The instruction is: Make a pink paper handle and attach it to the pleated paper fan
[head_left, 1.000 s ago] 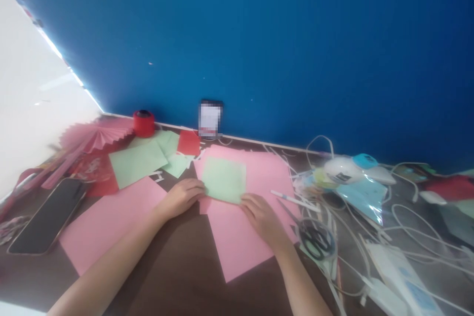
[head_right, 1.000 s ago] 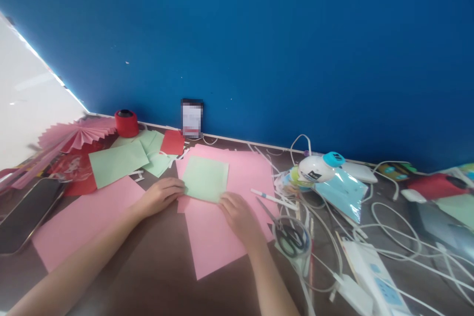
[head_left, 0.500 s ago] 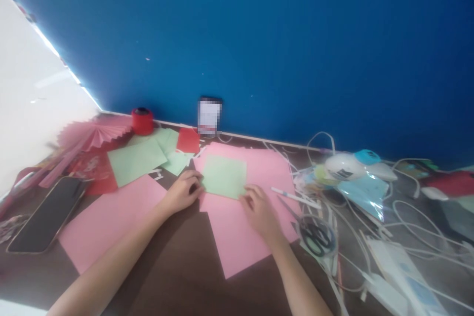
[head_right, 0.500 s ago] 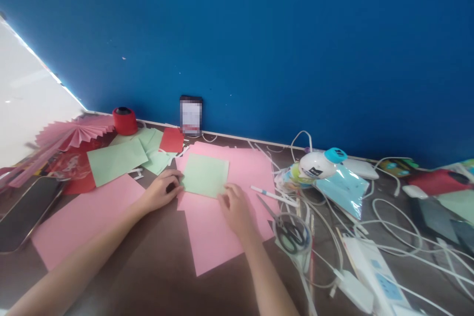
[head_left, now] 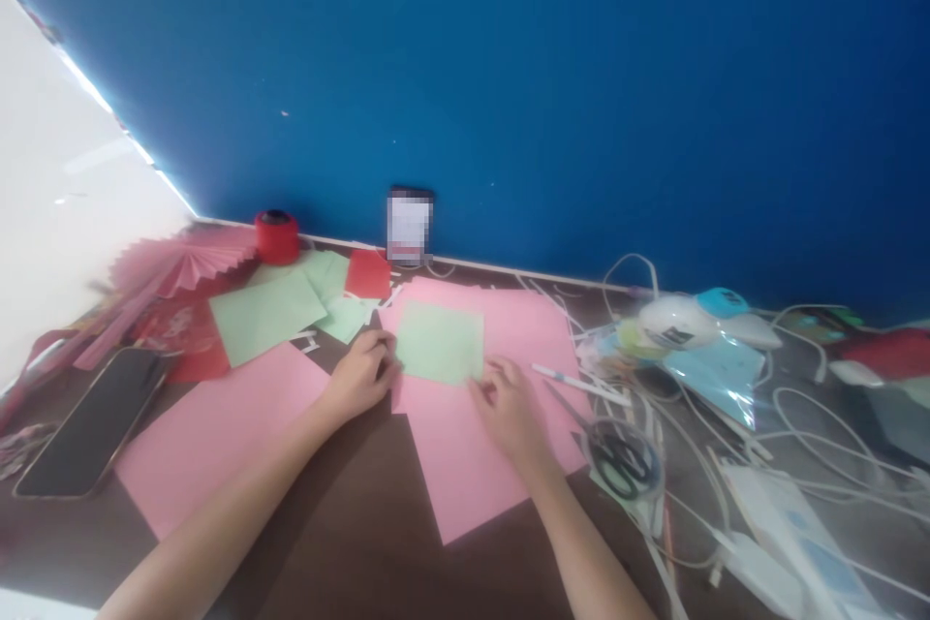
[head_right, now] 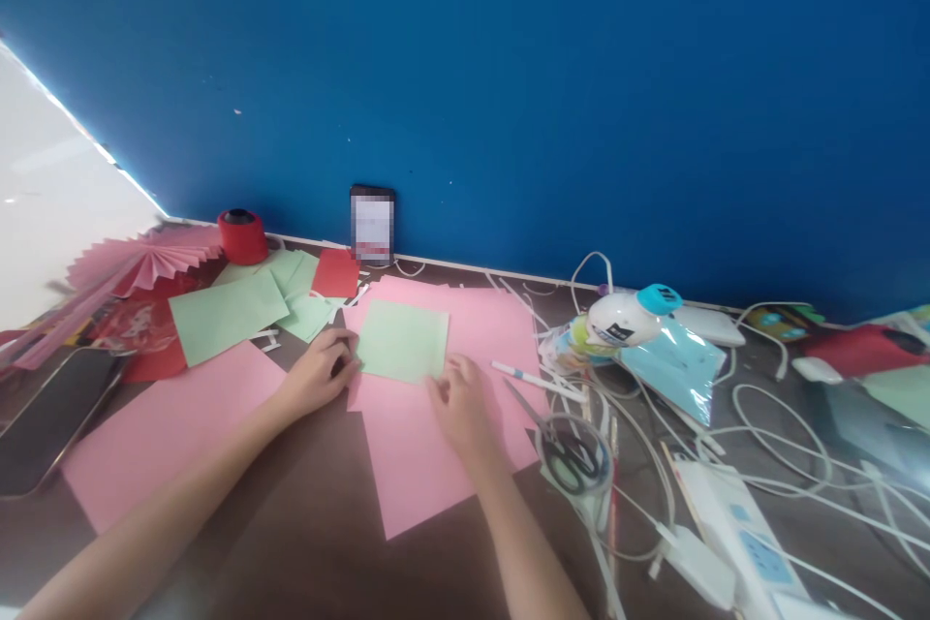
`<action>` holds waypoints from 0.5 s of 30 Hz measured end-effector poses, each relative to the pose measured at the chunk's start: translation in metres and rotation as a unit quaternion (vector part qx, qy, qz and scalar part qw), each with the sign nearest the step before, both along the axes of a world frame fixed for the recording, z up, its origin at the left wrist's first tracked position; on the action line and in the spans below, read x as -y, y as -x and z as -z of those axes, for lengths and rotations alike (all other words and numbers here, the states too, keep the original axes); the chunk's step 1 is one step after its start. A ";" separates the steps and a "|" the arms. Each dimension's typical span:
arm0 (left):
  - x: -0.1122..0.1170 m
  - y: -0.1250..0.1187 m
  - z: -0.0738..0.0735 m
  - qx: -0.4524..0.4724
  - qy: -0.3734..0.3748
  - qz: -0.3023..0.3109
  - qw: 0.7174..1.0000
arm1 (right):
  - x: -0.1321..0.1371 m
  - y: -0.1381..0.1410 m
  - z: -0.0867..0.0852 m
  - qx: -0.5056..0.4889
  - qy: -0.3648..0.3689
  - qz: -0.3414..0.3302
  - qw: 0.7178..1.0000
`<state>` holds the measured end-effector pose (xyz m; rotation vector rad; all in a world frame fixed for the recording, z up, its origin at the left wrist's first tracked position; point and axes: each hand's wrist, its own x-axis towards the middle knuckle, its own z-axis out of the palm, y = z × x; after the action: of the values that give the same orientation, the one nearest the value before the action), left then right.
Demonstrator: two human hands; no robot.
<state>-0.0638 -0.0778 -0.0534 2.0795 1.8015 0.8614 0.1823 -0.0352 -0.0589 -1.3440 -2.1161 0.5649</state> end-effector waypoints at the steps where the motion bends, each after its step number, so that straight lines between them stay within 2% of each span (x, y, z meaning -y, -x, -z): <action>1: 0.000 0.000 0.000 -0.002 -0.001 -0.001 1.000 | 0.000 0.000 0.000 -0.003 0.000 -0.002 1.000; 7: 0.002 -0.005 0.003 -0.036 -0.023 -0.015 0.999 | 0.001 0.001 -0.001 0.000 0.004 -0.005 1.000; 10: 0.007 -0.009 0.002 -0.089 -0.065 -0.032 0.993 | 0.002 0.002 -0.001 -0.005 -0.004 -0.004 1.000; 13: 0.012 -0.014 -0.001 -0.156 -0.109 0.016 0.982 | 0.003 0.003 -0.003 -0.009 -0.005 -0.002 1.000; 15: 0.016 -0.019 -0.003 -0.188 -0.100 0.062 0.975 | 0.004 0.004 -0.003 -0.006 -0.006 -0.003 1.000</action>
<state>-0.0447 -0.0937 -0.0504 2.5991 1.7932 0.6749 0.1781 -0.0389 -0.0563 -1.3247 -2.1108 0.5616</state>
